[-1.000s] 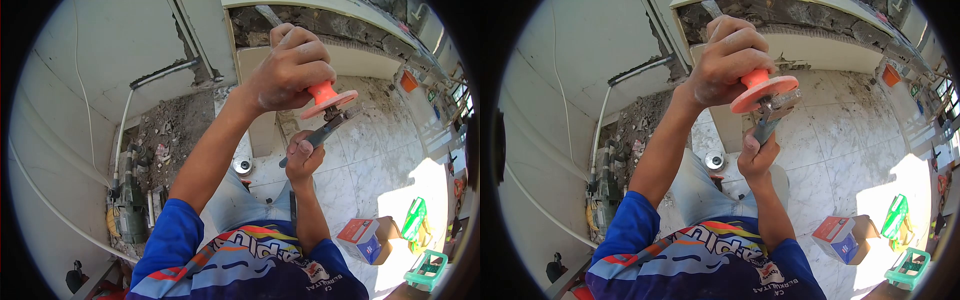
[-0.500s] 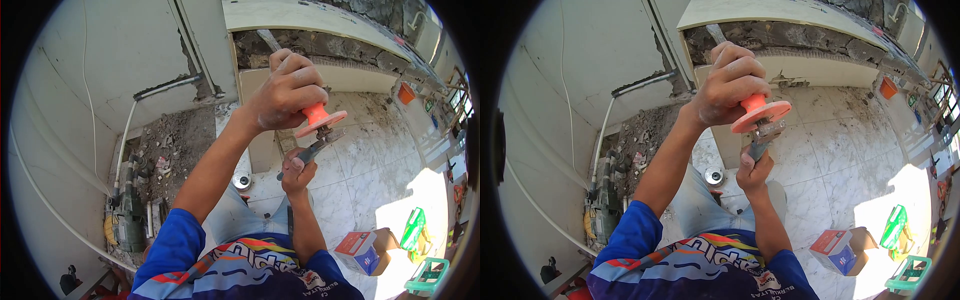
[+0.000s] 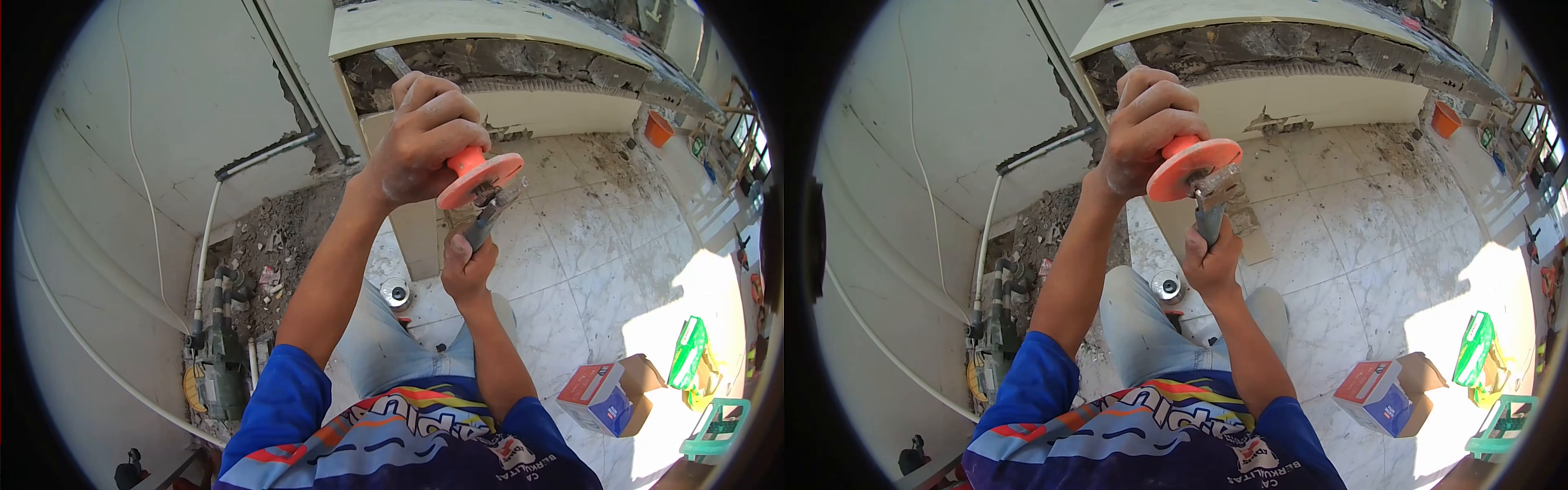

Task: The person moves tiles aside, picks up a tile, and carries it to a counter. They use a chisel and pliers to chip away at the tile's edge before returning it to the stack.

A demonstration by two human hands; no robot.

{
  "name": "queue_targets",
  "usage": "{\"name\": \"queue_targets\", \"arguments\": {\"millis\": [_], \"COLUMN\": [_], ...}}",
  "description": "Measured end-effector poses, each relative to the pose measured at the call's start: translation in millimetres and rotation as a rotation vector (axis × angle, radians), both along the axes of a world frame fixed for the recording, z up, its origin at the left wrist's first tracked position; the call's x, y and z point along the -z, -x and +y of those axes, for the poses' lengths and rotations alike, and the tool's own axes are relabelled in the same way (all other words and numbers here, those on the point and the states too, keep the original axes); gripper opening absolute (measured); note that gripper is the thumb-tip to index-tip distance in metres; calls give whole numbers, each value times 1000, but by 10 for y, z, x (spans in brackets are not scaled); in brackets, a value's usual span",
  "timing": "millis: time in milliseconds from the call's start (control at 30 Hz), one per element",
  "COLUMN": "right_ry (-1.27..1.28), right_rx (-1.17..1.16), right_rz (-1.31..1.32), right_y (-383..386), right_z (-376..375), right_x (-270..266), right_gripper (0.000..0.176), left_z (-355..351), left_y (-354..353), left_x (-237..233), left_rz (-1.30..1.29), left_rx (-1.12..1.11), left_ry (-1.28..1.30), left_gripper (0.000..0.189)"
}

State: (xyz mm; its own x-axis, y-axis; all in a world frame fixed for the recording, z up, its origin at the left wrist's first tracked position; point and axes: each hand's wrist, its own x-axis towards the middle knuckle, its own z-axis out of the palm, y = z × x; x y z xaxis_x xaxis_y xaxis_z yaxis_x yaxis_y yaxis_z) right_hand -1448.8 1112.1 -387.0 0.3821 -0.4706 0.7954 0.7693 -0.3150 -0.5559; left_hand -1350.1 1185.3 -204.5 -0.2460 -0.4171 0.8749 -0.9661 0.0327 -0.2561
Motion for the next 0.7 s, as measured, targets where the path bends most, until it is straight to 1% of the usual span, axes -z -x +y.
{"name": "queue_targets", "arguments": {"millis": [33,67,167,267,300,367,400,467,500,567,633,700], "right_ry": [43,77,59,-148,-167,-210,-204,-301,-347,-296,-228,-303], "right_rx": [54,72,-37,-216,-217,-208,-200,-149,-128,-56,53,6], "right_rz": [212,199,98,-79,-53,-1,109,2,-50,21,57,19], "right_y": [25,76,221,370,430,552,641,643,645,742,808,883], "right_z": [-22,-62,-123,-59,-87,-152,-195,-226,-243,-359,-465,-513], "right_x": [-2,-4,95,89,113,181,232,247,234,181,129,164], "right_gripper": [46,45,39,41,41,42,54,51,51,53,53,54], "left_z": [1,10,6,8,2,-23,-44,-81,-135,-301,-546,-747], "left_y": [11,16,34,53,76,111,154,267,352,563,670,708], "left_x": [-3,-14,-23,112,130,157,141,68,103,232,300,322], "left_rz": [0,17,-15,-66,-71,-75,-47,9,16,44,-36,-67], "left_rx": [-3,-1,-29,-48,-58,-65,-63,-69,25,197,176,176], "left_ry": [-4,-9,0,37,43,53,60,70,17,-91,-174,-216], "left_gripper": [21,21,22,24,25,26,25,24,23,22,21,19]}}
